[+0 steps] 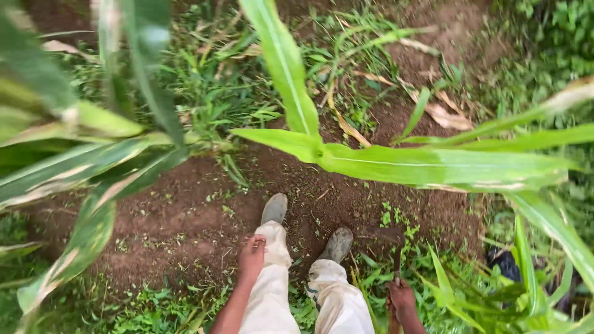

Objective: The person removes weeds from around corn plants in a field. They first pull weeds by hand, then walk through the rows, and finally use a hoe to dig and clear more weeds from the soil.

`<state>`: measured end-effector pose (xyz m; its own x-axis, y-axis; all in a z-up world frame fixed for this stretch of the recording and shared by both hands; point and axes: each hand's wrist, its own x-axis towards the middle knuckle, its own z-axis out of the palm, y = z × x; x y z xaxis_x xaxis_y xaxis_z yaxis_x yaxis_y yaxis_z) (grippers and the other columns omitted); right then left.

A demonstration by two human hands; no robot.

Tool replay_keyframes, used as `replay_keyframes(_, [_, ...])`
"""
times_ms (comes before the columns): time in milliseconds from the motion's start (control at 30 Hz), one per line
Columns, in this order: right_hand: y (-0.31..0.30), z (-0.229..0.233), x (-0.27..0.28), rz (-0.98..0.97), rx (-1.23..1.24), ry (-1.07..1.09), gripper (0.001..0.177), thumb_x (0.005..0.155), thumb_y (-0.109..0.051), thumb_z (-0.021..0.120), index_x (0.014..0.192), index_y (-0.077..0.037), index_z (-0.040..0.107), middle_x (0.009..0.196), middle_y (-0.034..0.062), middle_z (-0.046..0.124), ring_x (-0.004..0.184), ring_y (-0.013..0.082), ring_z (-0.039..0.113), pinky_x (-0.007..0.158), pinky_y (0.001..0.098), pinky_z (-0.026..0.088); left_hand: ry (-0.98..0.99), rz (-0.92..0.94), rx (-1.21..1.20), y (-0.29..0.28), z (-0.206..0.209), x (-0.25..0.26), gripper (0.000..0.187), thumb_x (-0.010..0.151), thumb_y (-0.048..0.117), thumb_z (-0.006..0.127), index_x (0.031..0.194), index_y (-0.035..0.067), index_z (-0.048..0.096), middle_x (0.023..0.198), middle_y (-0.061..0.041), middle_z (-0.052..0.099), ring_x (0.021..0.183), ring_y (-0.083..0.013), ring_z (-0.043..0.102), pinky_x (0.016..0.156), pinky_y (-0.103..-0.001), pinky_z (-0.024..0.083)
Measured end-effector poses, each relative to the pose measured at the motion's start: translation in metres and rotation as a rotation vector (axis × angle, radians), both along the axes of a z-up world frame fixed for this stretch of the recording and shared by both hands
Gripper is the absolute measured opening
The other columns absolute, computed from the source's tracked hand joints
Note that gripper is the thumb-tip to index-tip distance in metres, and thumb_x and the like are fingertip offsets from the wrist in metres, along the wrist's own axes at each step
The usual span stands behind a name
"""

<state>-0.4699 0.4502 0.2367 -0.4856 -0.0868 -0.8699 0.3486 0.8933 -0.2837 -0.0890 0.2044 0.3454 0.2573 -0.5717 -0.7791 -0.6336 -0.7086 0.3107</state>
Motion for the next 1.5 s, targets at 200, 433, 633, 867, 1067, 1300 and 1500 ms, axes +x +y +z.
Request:
replay_keyframes(200, [-0.035,0.042,-0.021,0.019,-0.033,-0.078,0.013,0.094,-0.001,0.067,0.098,0.001,0.055,0.057,0.0154,0.045,0.041,0.0267,0.044,0.032,0.0444,0.040,0.135,0.381,-0.216,0.000,0.095,0.052,0.019,0.101,0.009,0.057,0.113,0.016,0.070,0.101,-0.004,0.076,0.083,-0.0146,0.071,0.067,-0.025,0.060])
replay_keyframes(433, [-0.087,0.112,-0.030,0.296,-0.034,-0.102,0.007,0.097,-0.004,0.067,0.101,0.000,0.063,0.061,0.0155,0.055,0.045,0.0246,0.047,0.038,0.0391,0.041,0.517,1.057,-0.597,0.051,0.171,0.139,0.029,0.105,0.024,0.049,0.121,0.004,0.064,0.107,-0.013,0.072,0.090,-0.0245,0.069,0.079,-0.034,0.057])
replay_keyframes(633, [-0.108,0.173,-0.026,0.555,0.089,0.016,0.023,0.100,-0.017,0.071,0.120,-0.005,0.068,0.071,0.0152,0.063,0.052,0.0221,0.051,0.043,0.0361,0.045,0.479,0.804,-0.236,0.086,0.272,0.188,0.030,0.103,0.014,0.043,0.120,0.002,0.065,0.117,-0.017,0.071,0.102,-0.0282,0.067,0.086,-0.040,0.056])
replay_keyframes(867, [-0.160,0.247,0.014,0.846,-0.056,0.247,0.016,0.097,-0.019,0.064,0.089,-0.005,0.064,0.056,0.0138,0.061,0.042,0.0227,0.053,0.039,0.0380,0.048,0.418,0.096,-1.119,0.031,0.376,0.184,0.009,0.098,0.004,0.059,0.096,0.013,0.059,0.099,-0.003,0.064,0.098,-0.0173,0.061,0.094,-0.033,0.052])
replay_keyframes(1067, [-0.225,0.319,0.054,1.055,-0.320,0.228,0.006,0.102,-0.012,0.058,0.104,-0.006,0.059,0.082,0.0112,0.067,0.063,0.0223,0.063,0.057,0.0455,0.066,-0.216,0.240,-0.396,-0.039,0.354,0.191,0.091,0.081,0.069,0.063,0.157,0.043,0.021,0.164,-0.013,0.029,0.149,-0.0417,0.026,0.117,-0.074,0.016])
replay_keyframes(1300, [-0.306,0.408,0.111,1.287,-0.343,0.209,0.014,0.103,-0.017,0.056,0.116,-0.015,0.052,0.097,0.0179,0.076,0.065,0.0263,0.065,0.059,0.0409,0.054,0.230,0.813,-0.695,-0.008,0.340,0.089,0.080,0.092,0.005,0.069,0.155,0.040,0.033,0.135,-0.012,0.065,0.068,-0.0124,0.059,0.055,-0.022,0.054])
replay_keyframes(1500, [-0.375,0.403,0.138,1.592,-0.465,0.246,0.040,0.098,-0.047,0.063,0.125,-0.018,0.056,0.102,0.0261,0.073,0.108,0.0497,0.067,0.097,0.0619,0.049,-0.039,0.757,-0.484,0.036,0.293,0.018,0.066,0.089,0.030,0.071,0.147,0.050,0.047,0.124,-0.026,0.069,0.117,-0.0458,0.064,0.106,-0.051,0.050])
